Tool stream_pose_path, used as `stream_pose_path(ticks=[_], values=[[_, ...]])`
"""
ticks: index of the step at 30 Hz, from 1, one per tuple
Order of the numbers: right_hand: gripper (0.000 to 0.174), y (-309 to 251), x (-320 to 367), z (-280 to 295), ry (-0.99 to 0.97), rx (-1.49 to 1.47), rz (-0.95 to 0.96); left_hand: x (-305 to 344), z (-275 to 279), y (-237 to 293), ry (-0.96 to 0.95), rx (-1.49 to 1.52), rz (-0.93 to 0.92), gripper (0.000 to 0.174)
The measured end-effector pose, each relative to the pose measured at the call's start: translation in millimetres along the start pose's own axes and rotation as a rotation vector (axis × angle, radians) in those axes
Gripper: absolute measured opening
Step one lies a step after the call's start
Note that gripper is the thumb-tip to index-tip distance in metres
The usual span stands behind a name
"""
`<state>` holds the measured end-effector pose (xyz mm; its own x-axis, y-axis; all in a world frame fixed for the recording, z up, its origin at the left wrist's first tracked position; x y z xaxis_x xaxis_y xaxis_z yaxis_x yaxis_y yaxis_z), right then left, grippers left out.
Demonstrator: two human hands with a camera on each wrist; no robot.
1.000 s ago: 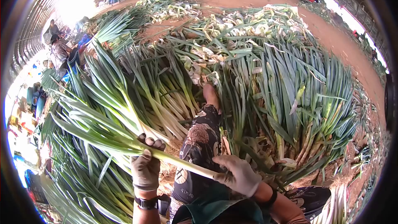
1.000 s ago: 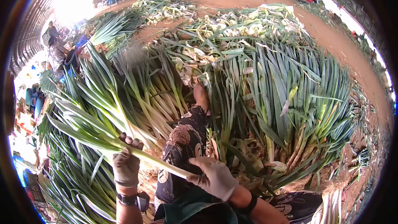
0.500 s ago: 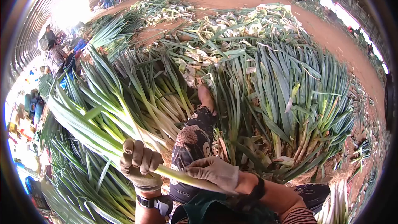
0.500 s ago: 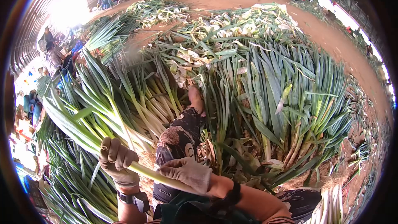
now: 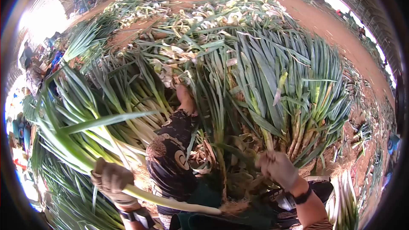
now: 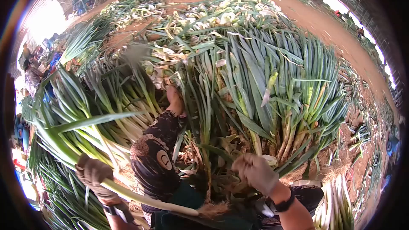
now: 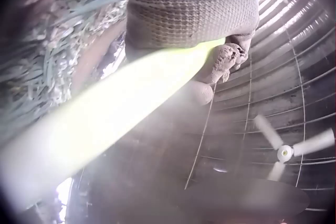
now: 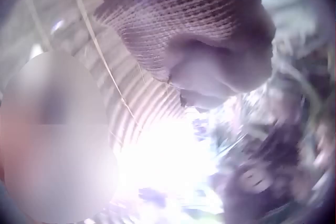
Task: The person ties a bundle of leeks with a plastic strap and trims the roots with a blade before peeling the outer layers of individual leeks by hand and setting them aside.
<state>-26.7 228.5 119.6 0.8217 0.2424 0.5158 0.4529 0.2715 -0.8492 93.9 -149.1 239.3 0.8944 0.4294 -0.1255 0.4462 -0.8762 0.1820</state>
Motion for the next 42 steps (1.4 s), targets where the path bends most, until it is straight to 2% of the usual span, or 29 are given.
stream_pose_path(ticks=[2,3,4,6,7,9,10,11,12,13,15,17,19,21,22,23,25,26,27,28,30,31,32,33,35,37,39,40,42], values=[[0.02,12,-44,19,0.173,0.109,-0.067,-3,-3,15,0.003,-0.1,-0.081,0.017],[0.03,33,-67,11,0.163,0.209,-0.066,-3,-1,17,-0.002,-0.149,-0.109,0.018],[0.039,57,-91,-4,0.145,0.312,-0.065,-4,1,14,0.019,-0.196,-0.134,0.018],[0.063,90,-125,-52,0.004,0.933,0.042,-3,1,5,0.046,-0.296,-0.16,0.019],[0.081,150,-151,-78,-0.126,1.085,0.002,-2,1,1,0.049,-0.344,-0.16,0.019],[0.072,224,-177,-102,0.164,1.114,0.295,-1,-1,-2,0.057,-0.415,-0.152,0.019],[0.069,258,-197,-102,0.284,1.135,0.337,-1,-4,-3,0.059,-0.437,-0.144,0.019],[0.066,264,-208,-95,0.405,1.154,0.382,-3,-5,-3,0.059,-0.459,-0.14,0.018],[0.06,229,-190,-56,0.437,0.607,0.036,-4,-3,-1,0.033,-0.517,-0.151,0.018],[0.045,211,-189,-43,0.313,0.574,-0.093,-6,2,-1,0.065,-0.552,-0.187,0.018],[0.032,165,-174,-9,0.368,0.185,-0.145,-14,10,-9,0.114,-0.607,-0.246,0.017],[0.034,110,-148,-1,0.313,0.057,-0.014,-26,25,-29,0.188,-0.616,-0.285,0.012],[0.039,53,-109,0,0.274,-0.032,0.137,-37,36,-57,0.376,-0.673,-0.348,0.015],[0.044,2,-66,-7,0.244,-0.084,0.292,-46,52,-92,0.399,-0.668,-0.301,0.02],[0.047,1,-59,-14,0.217,-0.208,0.22,-47,66,-109,0.435,-0.678,-0.282,0.021],[0.048,-6,-52,-16,0.2,-0.203,0.237,-46,78,-126,0.47,-0.691,-0.264,0.022],[0.048,-21,-38,-26,0.155,-0.202,0.27,-35,80,-158,0.498,-0.973,-0.251,0.018],[0.048,-12,-32,-28,0.214,-0.231,0.093,-32,81,-185,0.478,-0.917,-0.017,0.013],[0.043,-33,-18,-31,0.179,-0.238,0.136,-22,76,-206,0.373,-1.01,0.087,0.027],[0.038,-51,-7,-32,0.243,-0.205,0.315,-14,81,-215,0.334,-1.064,0.112,0.045],[0.037,-14,-19,-28,0.439,-0.008,0.291,-10,67,-213,0.283,-0.905,-0.081,0.038],[0.041,5,-25,-25,0.531,0.089,0.265,-2,76,-218,0.374,-0.991,0.187,0.035],[0.041,-3,-16,-32,0.538,0.128,0.296,-7,60,-211,0.415,-0.901,0.177,0.03],[0.041,-14,-13,-44,0.495,0.141,0.361,-7,63,-208,0.416,-0.924,0.28,0.027],[0.041,-41,2,-60,0.419,0.164,0.474,-7,57,-199,0.419,-0.887,0.256,0.024],[0.041,-56,14,-70,0.368,0.183,0.542,-8,49,-183,0.398,-0.976,0.121,0.026],[0.041,-65,21,-77,0.329,0.203,0.584,-13,65,-178,0.361,-0.997,0.004,0.027],[0.041,-68,24,-80,0.312,0.213,0.603,-14,77,-178,0.355,-1.031,0.03,0.028],[0.042,-76,28,-89,0.283,0.234,0.632,-11,62,-174,0.302,-1.024,0.156,0.027]])
Point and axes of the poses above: each hand's wrist, its own x-axis away from the middle knuckle, its own z-axis out of the back of the hand, y = z × x, the point moved 10 cm from there along -x, towards the middle knuckle, and after that the axes turned 15 degrees about y, right-handed, at the moved point
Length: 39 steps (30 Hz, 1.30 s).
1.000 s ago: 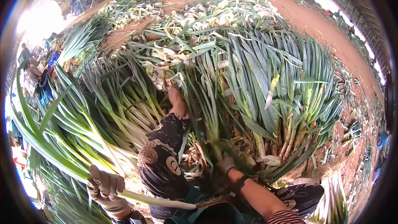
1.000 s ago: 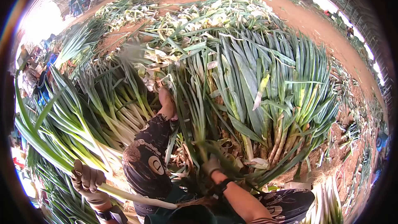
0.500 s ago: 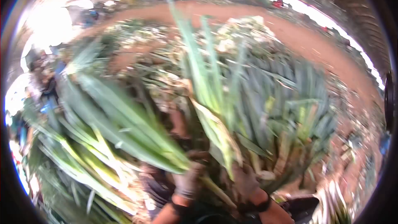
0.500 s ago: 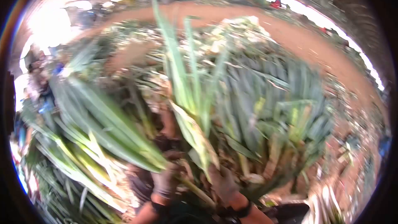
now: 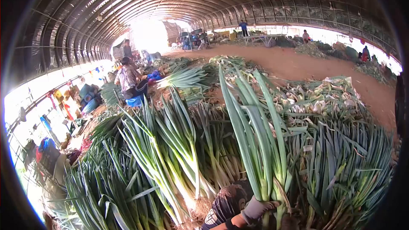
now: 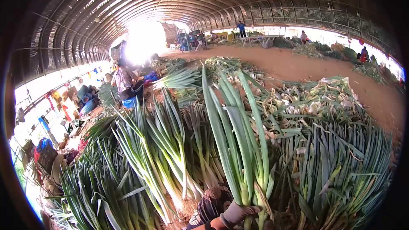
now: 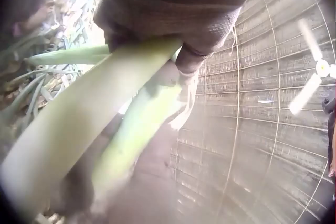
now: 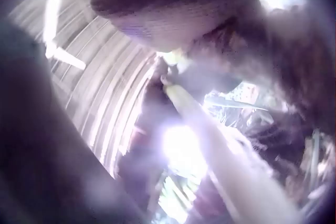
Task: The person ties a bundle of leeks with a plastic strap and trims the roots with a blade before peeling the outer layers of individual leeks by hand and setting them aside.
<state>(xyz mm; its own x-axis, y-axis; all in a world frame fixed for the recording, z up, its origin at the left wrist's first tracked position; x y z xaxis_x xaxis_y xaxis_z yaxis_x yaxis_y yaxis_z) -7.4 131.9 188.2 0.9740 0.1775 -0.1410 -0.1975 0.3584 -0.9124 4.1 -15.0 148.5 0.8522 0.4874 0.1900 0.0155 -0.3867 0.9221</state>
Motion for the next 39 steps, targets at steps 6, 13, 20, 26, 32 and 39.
stream_pose_path(ticks=[6,13,20,26,32,39], values=[[0.042,-17,3,-9,-0.065,0.01,0.053,2,-26,-14,-0.332,0.071,0.033,0.027],[0.042,-22,3,-14,-0.094,0.034,0.074,16,-25,6,-0.281,-0.013,-0.173,0.006],[0.043,-26,8,-20,-0.115,0.061,0.093,40,-33,45,-0.169,0.13,-0.17,0.014],[0.043,-23,13,-21,-0.13,0.078,0.091,57,-34,57,-0.228,0.315,0.007,0.019],[0.044,24,2,17,-0.058,0.14,0.04,7,46,54,0.138,0.116,-0.206,0.02],[0.044,228,1,167,0.028,0.889,-0.405,17,88,65,0.442,0.133,-0.159,0.014]])
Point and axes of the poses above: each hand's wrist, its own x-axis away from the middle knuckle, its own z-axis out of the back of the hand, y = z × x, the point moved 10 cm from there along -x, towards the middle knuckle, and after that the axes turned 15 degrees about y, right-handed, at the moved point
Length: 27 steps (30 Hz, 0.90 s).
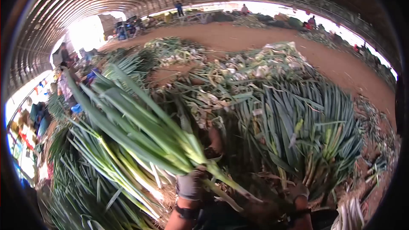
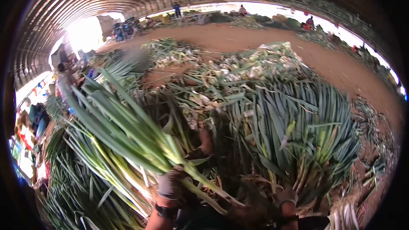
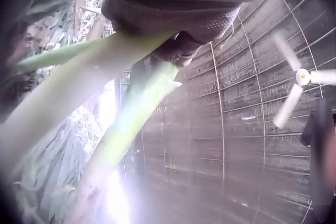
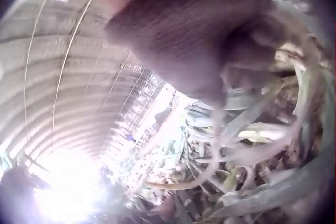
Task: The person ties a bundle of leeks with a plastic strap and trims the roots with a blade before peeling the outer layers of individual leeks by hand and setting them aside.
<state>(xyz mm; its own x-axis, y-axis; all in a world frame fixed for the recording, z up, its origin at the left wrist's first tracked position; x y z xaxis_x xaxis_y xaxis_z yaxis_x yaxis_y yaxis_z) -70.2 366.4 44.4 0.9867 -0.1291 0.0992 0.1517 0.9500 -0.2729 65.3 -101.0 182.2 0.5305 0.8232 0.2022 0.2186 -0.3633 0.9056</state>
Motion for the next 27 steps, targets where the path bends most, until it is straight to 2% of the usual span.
stream_pose_path(ticks=[1,2,4,5,7,8,9,10,11,12,13,14,16,18,20,21,22,23,25,26,27], values=[[0.046,3,10,13,-0.003,0.189,-0.124,-9,5,3,-0.023,0.017,-0.037,0.014],[0.049,-14,7,15,0.152,0.206,0.097,-17,9,5,-0.04,0.039,-0.076,0.014],[0.053,-81,26,52,0.355,-0.034,0.46,-6,1,14,-0.047,0.055,0.003,0.014],[0.054,-141,47,100,0.404,-0.298,0.581,-2,-5,14,-0.071,0.089,0.007,0.012],[0.053,-207,71,116,0.147,-0.714,0.595,6,-8,-8,-0.095,-0.012,0.023,0.013],[0.049,-230,77,98,-0.05,-1.005,0.558,8,-11,-22,-0.12,-0.048,0.019,0.014],[0.05,-263,93,115,-0.14,-1.093,0.616,5,-6,-54,-0.118,-0.027,0.126,0.02],[0.049,-275,98,94,-0.249,-1.104,0.586,16,-17,-42,-0.168,-0.185,-0.004,0.025],[0.044,-300,114,117,-0.168,-1.011,0.859,19,-24,-40,-0.148,-0.087,-0.007,0.023],[0.038,-297,111,97,-0.344,-1.167,0.513,24,-30,-38,-0.132,0.01,-0.011,0.021],[0.035,-300,108,84,-0.35,-1.242,0.544,32,-32,-39,-0.155,0.049,0.109,0.017],[0.033,-301,110,93,-0.227,-1.07,0.625,37,-31,-48,-0.171,0.081,0.237,0.015],[0.013,-296,120,120,0.192,-1.164,0.751,35,-40,-40,-0.163,0.102,0.187,0.015],[0.014,-292,128,122,0.29,-0.962,0.758,34,-31,-42,-0.153,0.006,0.103,0.015],[0.015,-290,142,124,0.374,-0.817,0.842,-2,-4,-85,-0.019,-0.025,0.139,0.025],[0.015,-288,152,124,0.419,-0.774,0.921,24,-21,-47,0.085,0.035,0.079,0.019],[0.016,-287,164,126,0.469,-0.729,1.001,19,-19,-50,0.087,0.032,0.082,0.016],[0.017,-269,147,73,-0.272,-1.118,0.393,8,-13,-55,0.089,0.028,0.084,0.014],[0.018,-252,174,136,0.366,-0.914,1.012,-11,-3,-53,0.113,0.011,0.047,0.01],[0.019,-229,159,134,0.319,-1.004,0.871,-11,-3,-34,0.153,-0.018,-0.013,0.007],[0.02,-204,142,131,0.27,-1.087,0.723,-21,6,-37,0.179,0.016,0.009,0.006]])
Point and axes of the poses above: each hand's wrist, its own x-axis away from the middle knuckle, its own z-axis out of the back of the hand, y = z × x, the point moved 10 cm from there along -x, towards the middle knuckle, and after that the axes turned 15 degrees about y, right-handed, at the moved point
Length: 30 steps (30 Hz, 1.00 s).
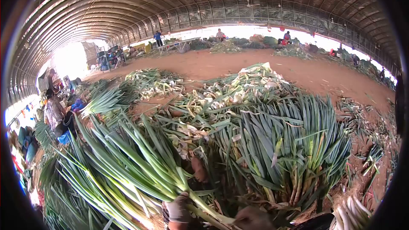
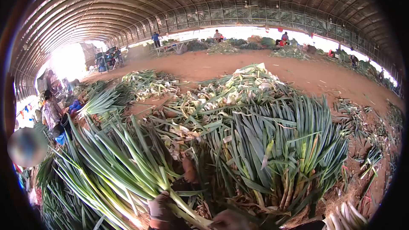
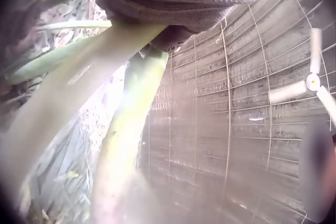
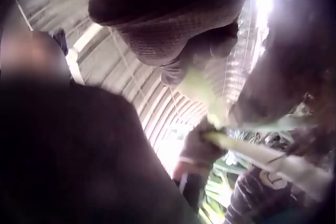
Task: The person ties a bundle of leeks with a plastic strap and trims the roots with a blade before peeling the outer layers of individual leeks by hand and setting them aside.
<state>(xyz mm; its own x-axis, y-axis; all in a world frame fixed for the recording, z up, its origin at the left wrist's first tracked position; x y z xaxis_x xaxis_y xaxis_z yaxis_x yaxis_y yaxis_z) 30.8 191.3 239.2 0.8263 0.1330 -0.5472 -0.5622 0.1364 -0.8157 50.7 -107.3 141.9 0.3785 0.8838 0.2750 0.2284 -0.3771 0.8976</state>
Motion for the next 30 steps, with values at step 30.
stream_pose_path(ticks=[30], values=[[0.031,11,-31,15,0.205,0.219,-0.176,119,-68,5,-0.488,-0.095,-0.139,0.013]])
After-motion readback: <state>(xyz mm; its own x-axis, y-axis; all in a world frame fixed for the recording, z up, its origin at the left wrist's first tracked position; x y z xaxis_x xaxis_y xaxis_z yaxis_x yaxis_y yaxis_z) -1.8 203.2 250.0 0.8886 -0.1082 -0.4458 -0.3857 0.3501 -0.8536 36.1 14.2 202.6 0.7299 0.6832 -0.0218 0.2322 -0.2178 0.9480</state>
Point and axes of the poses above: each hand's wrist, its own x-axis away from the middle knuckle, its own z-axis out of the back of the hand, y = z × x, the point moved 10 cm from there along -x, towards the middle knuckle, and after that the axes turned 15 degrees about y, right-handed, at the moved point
